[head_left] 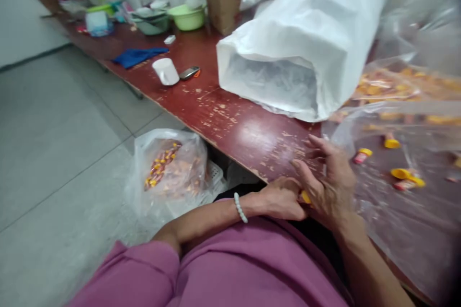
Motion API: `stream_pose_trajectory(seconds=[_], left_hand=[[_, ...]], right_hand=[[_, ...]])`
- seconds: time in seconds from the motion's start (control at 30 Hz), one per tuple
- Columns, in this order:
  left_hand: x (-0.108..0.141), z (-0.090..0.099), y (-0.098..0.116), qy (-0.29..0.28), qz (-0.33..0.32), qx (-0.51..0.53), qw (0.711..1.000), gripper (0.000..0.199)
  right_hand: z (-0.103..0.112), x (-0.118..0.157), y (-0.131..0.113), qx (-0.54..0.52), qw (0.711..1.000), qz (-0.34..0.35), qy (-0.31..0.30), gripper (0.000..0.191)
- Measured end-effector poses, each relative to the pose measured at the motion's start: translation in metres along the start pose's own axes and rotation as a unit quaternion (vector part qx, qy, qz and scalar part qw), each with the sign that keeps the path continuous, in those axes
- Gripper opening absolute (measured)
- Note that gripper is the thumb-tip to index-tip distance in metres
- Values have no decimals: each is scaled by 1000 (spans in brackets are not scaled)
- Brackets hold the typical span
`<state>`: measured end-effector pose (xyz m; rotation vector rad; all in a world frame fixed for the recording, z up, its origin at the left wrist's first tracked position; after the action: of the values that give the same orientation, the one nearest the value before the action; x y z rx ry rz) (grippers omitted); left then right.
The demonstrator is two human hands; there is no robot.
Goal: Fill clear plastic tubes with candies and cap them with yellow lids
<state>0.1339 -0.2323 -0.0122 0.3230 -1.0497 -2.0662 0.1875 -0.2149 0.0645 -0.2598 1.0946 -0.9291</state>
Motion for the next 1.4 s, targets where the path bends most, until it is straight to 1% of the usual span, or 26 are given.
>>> stream_pose_trajectory(seconds=[0.07,0.1,0.17,0.2,0.23,0.27,0.3,0.33,0.43,0.5,0.6,0.67,0.73,0.83,0.87,0.9,0.93,0.97,1.0,1.07,1.13,1.17,1.2,1.23,1.3,1.4], left_hand=[[17,10,-15,17,38,54,998,10],[29,18,-25,39,58,106,992,10],[61,39,-53,117,113,231,959,10],[82,51,-73,169,154,292,929,13],[106,62,-98,225,206,344,888,15],[132,71,-123,277,255,397,837,18],[160,80,-150,346,302,450,766,21],[183,89,-172,381,323,461,734,22],[242,110,-233,457,378,460,661,20],[271,116,-263,493,412,456,616,18],[296,117,-285,530,433,452,572,22],[301,115,-287,543,436,450,560,27],[300,113,-285,550,435,445,557,34],[285,117,-276,581,431,415,552,46],[276,125,-268,611,409,379,562,49],[263,136,-255,640,371,327,588,51],[246,150,-237,663,322,264,622,52],[224,163,-215,672,265,195,664,52],[198,174,-193,659,215,131,708,48],[140,189,-155,604,148,38,782,39],[79,199,-131,533,113,-44,838,35],[49,204,-124,497,101,-89,857,35],[22,210,-119,466,98,-142,868,37],[-4,217,-117,442,107,-196,869,40],[-50,233,-121,396,145,-297,857,49],[-105,252,-129,345,146,-356,856,61]], right_hand=[[-8,1,-3,1,1000,25,0,48],[-10,2,-1,-3,1000,23,3,46],[-8,4,8,-10,1000,-8,12,40],[-5,5,15,-12,999,-30,20,36],[-2,6,22,-15,998,-52,30,33],[2,8,29,-17,996,-72,39,30],[4,10,36,-22,995,-91,46,28],[6,12,42,-29,992,-110,49,27],[0,18,53,-54,987,-148,40,26],[-8,19,54,-63,987,-148,25,26],[-16,20,53,-63,988,-144,8,23],[-18,20,52,-65,987,-144,2,21],[-19,19,51,-75,988,-134,-3,19],[-25,17,52,-90,989,-120,-16,18],[-27,17,53,-91,988,-120,-21,18],[-30,16,55,-92,988,-120,-23,18],[-32,16,56,-91,988,-121,-24,18],[-34,16,58,-91,988,-122,-23,18],[-35,17,59,-91,988,-123,-21,18],[-37,18,60,-92,988,-123,-20,17],[-38,20,61,-98,987,-123,-27,18],[-38,20,61,-102,987,-122,-31,19],[-38,21,61,-106,986,-122,-34,19],[-38,21,61,-110,986,-123,-35,19],[-36,22,62,-114,985,-128,-31,19],[-35,21,63,-118,984,-133,-21,19]])
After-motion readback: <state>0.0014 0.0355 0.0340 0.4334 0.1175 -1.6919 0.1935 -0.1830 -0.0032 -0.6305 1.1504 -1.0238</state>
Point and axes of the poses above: each hand's wrist, its own x-axis away from the middle knuckle, its own z-axis out of the back of the hand, y = z × x, the point moved 8 cm from there along -x, towards the middle knuckle, and after that the axes turned 8 degrees about -x, right-handed, at the moved point
